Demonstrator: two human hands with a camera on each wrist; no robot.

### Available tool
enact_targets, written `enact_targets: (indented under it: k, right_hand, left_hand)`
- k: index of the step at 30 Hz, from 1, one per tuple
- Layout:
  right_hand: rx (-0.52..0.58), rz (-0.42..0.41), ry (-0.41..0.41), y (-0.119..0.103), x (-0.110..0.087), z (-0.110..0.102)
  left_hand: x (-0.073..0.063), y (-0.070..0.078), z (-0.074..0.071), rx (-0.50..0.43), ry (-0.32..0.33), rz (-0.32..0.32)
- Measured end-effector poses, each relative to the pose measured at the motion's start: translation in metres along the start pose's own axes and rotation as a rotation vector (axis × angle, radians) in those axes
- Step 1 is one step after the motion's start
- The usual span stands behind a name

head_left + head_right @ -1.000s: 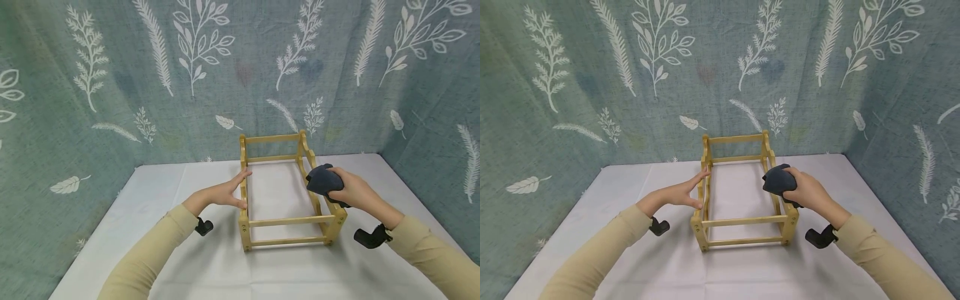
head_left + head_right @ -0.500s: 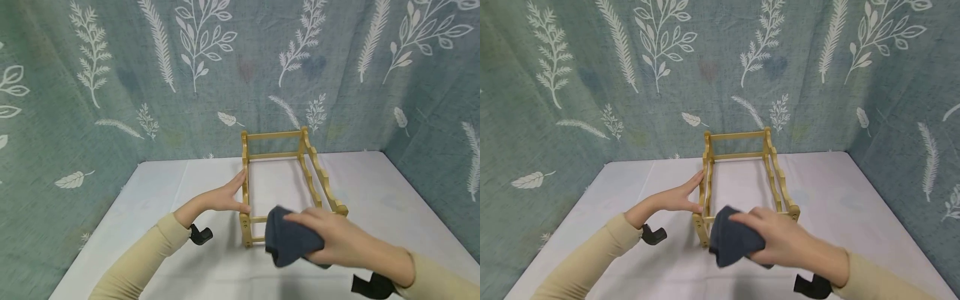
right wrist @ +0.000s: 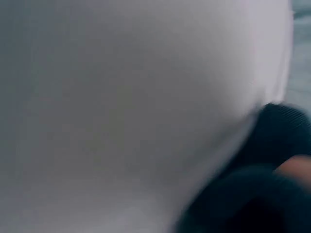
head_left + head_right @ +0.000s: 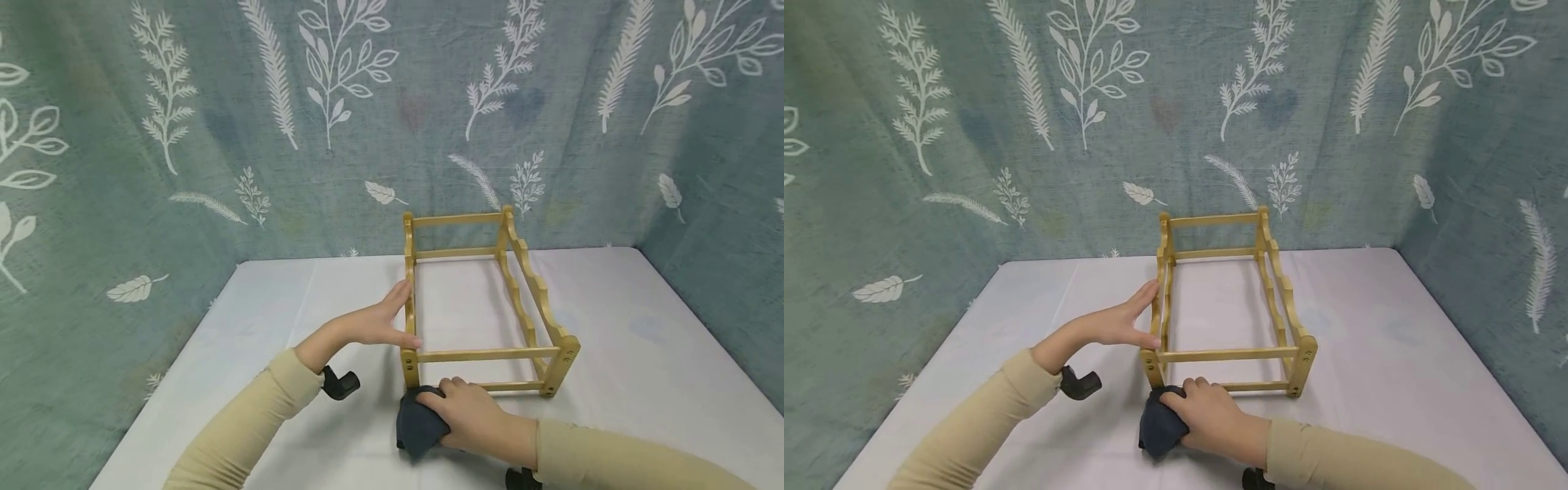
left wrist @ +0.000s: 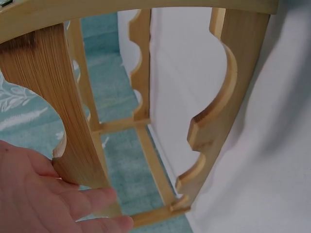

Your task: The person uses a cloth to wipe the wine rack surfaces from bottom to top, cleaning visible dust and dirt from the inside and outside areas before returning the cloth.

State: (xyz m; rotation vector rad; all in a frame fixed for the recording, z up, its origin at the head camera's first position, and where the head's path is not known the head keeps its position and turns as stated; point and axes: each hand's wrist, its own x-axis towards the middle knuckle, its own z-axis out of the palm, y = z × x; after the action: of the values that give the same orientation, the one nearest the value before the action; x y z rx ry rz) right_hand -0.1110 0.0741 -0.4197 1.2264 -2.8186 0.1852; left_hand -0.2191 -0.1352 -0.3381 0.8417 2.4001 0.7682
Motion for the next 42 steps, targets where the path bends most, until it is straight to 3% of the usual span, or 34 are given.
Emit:
enact_targets:
  k: [5,12,17,23,28,32,36,42]
  right_hand:
    - [0.058,0.136,0.006,0.014,-0.022,-0.002]
    - [0.095,0.307,0.036,0.036,-0.062,-0.007]
    - [0.098,0.459,0.005,0.053,-0.09,-0.011]
    - [0.093,0.526,-0.029,0.071,-0.111,-0.015]
    - [0.131,0.509,-0.047,0.079,-0.117,-0.018]
    - [0.337,0.438,-0.09,0.08,-0.112,-0.026]
    - [0.511,0.323,-0.111,0.07,-0.093,-0.034]
    - [0.426,0.18,-0.099,0.042,-0.049,-0.027]
  left_hand:
    - [0.003,0.002,0.002,0.004,-0.001,0.003]
    - [-0.004,0.002,0.0,0.0,0.01,-0.019]
    - [-0.006,0.001,0.0,-0.011,0.005,-0.02]
    - [-0.008,0.0,0.0,-0.016,0.01,-0.03]
    - [-0.007,-0.001,0.001,-0.02,0.007,-0.027]
    - [-0.005,0.001,0.0,-0.025,-0.001,-0.022]
    - [-0.004,0.003,0.0,-0.031,-0.003,-0.013]
    - [-0.001,0.004,0.002,-0.036,-0.007,-0.002]
